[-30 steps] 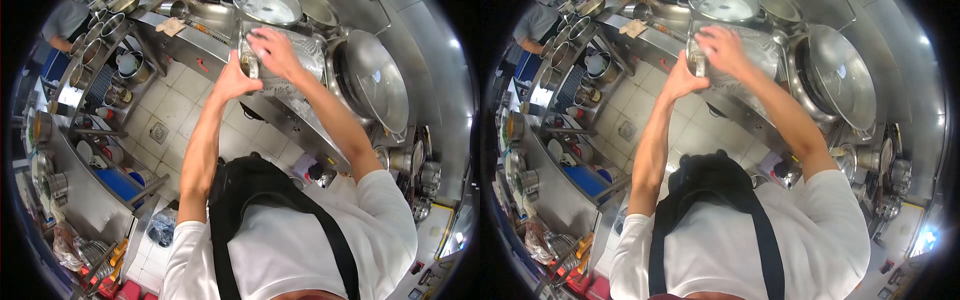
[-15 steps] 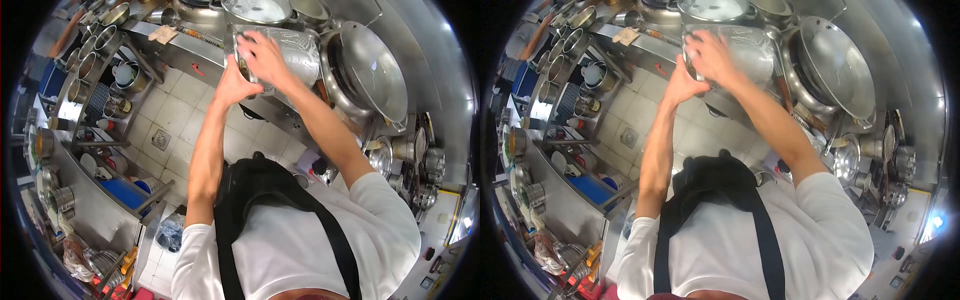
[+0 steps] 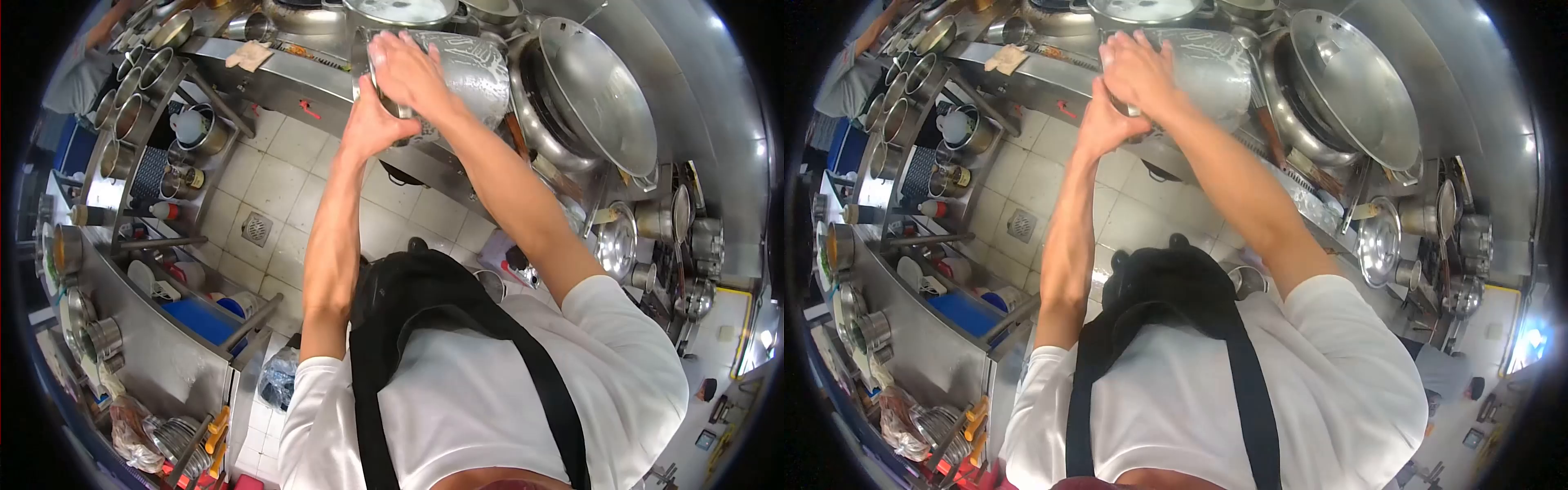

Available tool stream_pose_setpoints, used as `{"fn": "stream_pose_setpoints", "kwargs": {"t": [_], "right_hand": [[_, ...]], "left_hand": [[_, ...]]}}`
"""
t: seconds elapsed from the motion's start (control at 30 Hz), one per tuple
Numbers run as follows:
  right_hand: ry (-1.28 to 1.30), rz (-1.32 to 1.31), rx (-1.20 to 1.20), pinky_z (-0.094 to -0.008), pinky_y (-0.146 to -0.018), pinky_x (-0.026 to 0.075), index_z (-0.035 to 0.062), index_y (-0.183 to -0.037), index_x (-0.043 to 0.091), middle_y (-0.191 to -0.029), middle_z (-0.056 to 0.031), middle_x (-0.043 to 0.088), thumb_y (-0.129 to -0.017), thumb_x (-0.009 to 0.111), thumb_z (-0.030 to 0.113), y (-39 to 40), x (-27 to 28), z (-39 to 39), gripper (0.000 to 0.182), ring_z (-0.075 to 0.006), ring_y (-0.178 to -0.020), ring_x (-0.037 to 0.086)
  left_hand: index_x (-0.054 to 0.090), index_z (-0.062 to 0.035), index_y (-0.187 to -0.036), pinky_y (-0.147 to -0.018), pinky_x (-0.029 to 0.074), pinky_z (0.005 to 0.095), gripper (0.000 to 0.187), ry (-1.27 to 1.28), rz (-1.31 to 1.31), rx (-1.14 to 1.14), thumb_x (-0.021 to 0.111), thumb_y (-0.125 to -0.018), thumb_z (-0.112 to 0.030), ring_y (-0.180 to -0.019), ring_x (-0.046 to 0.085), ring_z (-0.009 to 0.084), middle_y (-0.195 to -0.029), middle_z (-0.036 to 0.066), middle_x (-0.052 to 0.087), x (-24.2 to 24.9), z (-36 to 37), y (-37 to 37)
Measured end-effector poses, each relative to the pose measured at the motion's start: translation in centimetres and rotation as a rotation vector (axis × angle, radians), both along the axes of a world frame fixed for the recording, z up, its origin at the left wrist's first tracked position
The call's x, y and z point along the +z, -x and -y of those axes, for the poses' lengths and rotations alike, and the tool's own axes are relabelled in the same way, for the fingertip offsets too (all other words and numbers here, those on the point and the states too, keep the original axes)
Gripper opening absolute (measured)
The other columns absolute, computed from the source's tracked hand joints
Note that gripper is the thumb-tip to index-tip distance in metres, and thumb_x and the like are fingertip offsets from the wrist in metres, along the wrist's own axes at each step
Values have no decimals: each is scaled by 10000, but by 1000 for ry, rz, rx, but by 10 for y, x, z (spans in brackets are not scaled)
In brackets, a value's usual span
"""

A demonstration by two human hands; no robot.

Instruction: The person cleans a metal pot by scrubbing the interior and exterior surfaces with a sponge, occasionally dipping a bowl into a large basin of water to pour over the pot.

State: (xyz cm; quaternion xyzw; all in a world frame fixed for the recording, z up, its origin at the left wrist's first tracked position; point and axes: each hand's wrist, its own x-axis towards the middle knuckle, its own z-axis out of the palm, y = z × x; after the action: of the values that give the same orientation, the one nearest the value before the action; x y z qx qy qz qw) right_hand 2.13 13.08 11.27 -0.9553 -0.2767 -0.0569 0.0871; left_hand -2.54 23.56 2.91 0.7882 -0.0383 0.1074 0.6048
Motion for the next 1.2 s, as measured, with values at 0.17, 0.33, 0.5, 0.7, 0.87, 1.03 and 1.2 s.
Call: {"fn": "stream_pose_setpoints", "kwargs": {"t": [0.17,0.33,0.5,0.7,0.87,1.03,1.2], "right_hand": [[-66,-81,-38,-664,-1220,187,143,-1502,533,-1646,-54,391,-1097,303,405,12,-13,11,535,-310,-1536,318],[-91,-97,-47,-674,-1215,192,166,-1487,555,-1646,-16,394,-1100,287,426,12,-19,13,538,-324,-1541,305],[-40,-100,-187,-686,-1210,188,187,-1493,553,-1637,32,409,-1110,282,465,-25,3,41,545,-307,-1549,291],[-66,-92,63,-627,-1252,147,202,-1494,555,-1617,46,439,-1120,258,431,2,-24,65,530,-273,-1552,284],[76,78,-104,-653,-1232,180,217,-1476,575,-1610,58,453,-1094,346,295,-22,-24,44,452,-264,-1550,296],[52,83,86,-663,-1219,196,177,-1443,601,-1601,40,470,-1058,398,301,-9,-21,74,453,-285,-1529,342],[-163,109,-171,-662,-1230,146,209,-1458,587,-1604,24,466,-1112,322,339,-41,-43,99,455,-289,-1530,341]], "left_hand": [[332,45,-1441,-977,534,439,1081,11,-161,51,943,-660,-386,-1224,642,395,-1347,307,604,7,-5,-6],[393,68,-1264,-846,574,424,907,-32,50,29,929,-614,-269,-1016,713,388,-1124,288,686,9,-11,-3],[419,60,-1313,-854,566,376,860,-28,-106,34,854,-617,-197,-957,689,258,-1076,201,696,27,-6,6],[423,54,-1290,-868,563,375,851,30,-85,40,868,-611,-201,-965,689,265,-1105,199,689,26,-4,5],[411,43,-1283,-852,568,372,840,30,-48,25,878,-620,-175,-978,684,251,-1101,191,679,21,7,-2],[443,38,-1250,-869,549,348,750,103,-65,20,845,-642,-137,-1010,650,225,-1143,162,639,29,10,5],[421,48,-1276,-909,534,356,785,83,-66,-6,852,-648,-140,-1044,635,234,-1170,175,617,21,5,-4]]}}
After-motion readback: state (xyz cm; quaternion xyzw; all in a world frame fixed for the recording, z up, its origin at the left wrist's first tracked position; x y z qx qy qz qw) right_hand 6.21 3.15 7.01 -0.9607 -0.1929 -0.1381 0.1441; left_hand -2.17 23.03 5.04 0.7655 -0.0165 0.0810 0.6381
